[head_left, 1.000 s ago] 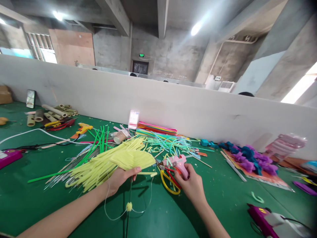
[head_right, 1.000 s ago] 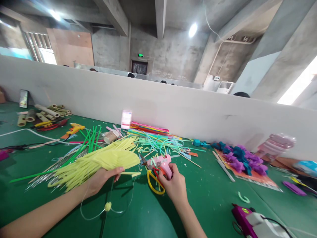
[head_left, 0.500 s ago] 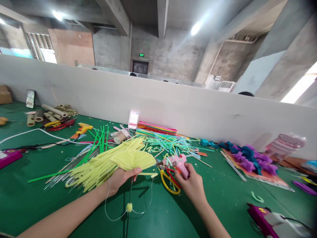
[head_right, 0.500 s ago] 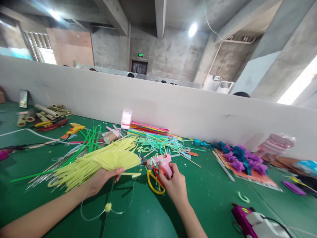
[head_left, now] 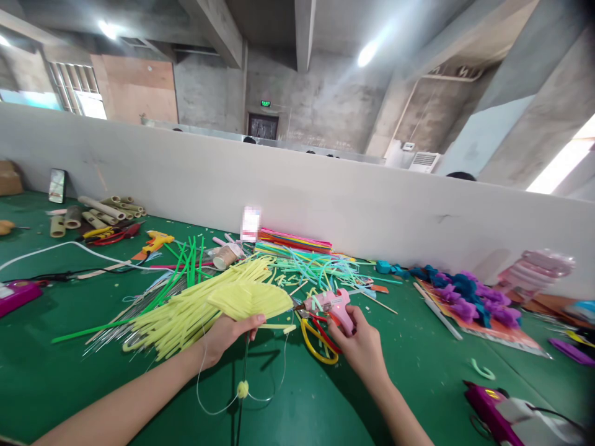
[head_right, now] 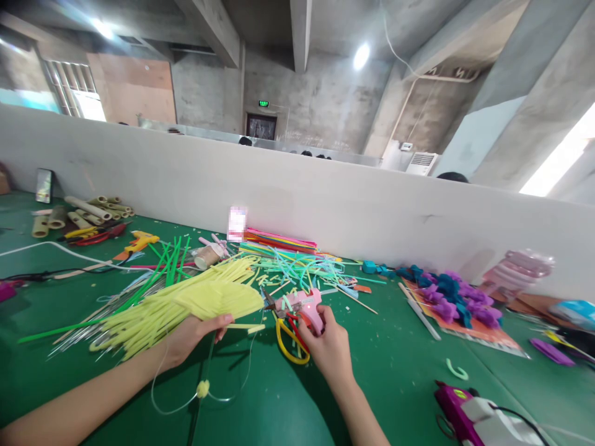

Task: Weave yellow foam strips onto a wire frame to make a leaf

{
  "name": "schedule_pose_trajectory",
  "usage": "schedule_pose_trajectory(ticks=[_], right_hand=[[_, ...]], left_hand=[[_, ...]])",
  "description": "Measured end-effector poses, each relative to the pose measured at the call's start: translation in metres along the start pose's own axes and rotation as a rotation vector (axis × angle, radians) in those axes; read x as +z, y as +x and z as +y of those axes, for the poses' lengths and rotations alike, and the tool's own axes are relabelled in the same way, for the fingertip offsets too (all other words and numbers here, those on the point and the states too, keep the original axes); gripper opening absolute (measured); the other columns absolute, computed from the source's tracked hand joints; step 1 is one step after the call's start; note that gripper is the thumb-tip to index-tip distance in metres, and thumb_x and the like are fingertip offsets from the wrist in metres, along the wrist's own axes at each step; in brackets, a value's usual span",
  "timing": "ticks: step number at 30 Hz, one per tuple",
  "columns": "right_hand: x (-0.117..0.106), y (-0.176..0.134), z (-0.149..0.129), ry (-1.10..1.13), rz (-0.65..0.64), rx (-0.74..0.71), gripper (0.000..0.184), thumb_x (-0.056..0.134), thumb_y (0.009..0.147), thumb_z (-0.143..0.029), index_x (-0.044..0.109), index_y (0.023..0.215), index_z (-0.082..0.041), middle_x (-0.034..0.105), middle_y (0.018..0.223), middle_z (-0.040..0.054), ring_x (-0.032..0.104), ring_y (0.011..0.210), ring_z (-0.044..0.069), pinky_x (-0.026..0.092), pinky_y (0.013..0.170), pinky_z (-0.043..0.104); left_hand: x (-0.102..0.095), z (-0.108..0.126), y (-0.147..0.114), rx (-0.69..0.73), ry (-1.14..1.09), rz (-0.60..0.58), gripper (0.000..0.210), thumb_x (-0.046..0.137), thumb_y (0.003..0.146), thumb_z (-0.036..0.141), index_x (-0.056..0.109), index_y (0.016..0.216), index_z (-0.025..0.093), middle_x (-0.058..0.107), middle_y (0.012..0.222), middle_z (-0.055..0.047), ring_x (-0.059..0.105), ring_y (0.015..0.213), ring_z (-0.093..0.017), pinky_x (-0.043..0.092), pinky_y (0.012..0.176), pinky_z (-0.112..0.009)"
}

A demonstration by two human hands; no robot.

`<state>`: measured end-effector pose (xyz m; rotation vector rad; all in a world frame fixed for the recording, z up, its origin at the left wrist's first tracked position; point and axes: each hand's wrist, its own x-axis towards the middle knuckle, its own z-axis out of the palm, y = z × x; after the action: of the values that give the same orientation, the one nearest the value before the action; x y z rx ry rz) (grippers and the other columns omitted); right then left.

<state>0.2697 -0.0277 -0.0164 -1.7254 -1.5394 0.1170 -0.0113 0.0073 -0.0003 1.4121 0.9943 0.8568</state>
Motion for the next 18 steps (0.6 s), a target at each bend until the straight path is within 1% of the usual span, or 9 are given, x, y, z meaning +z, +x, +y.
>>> schedule_pose_trajectory(ticks=[6,18], right_hand=[[-0.0001,0.0005,0.0,-0.002,0.009,-0.003,0.038,0.057,0.076,-0.053,0.053,0.094,-0.02,0.061,0.063,-0.0015,0.048,0.046,0.013,0.038,0.047,0.022],[0.0002,0.001,0.0013,-0.015,0.019,-0.005,0.038,0.057,0.076,-0.053,0.052,0.094,-0.02,0.059,0.062,-0.0017,0.047,0.046,0.013,0.038,0.047,0.022]], left_hand=[[-0.0001,0.0018,-0.0007,-0.003,-0.014,0.0,0.042,0.06,0.075,0.051,0.055,0.05,0.018,0.055,0.057,0.0,0.051,0.063,-0.017,0.041,0.07,-0.029],[-0.0002,0.0012,-0.0009,0.001,0.032,0.007,0.043,0.058,0.076,0.053,0.055,0.05,0.019,0.056,0.057,0.0,0.052,0.065,-0.018,0.042,0.072,-0.029]])
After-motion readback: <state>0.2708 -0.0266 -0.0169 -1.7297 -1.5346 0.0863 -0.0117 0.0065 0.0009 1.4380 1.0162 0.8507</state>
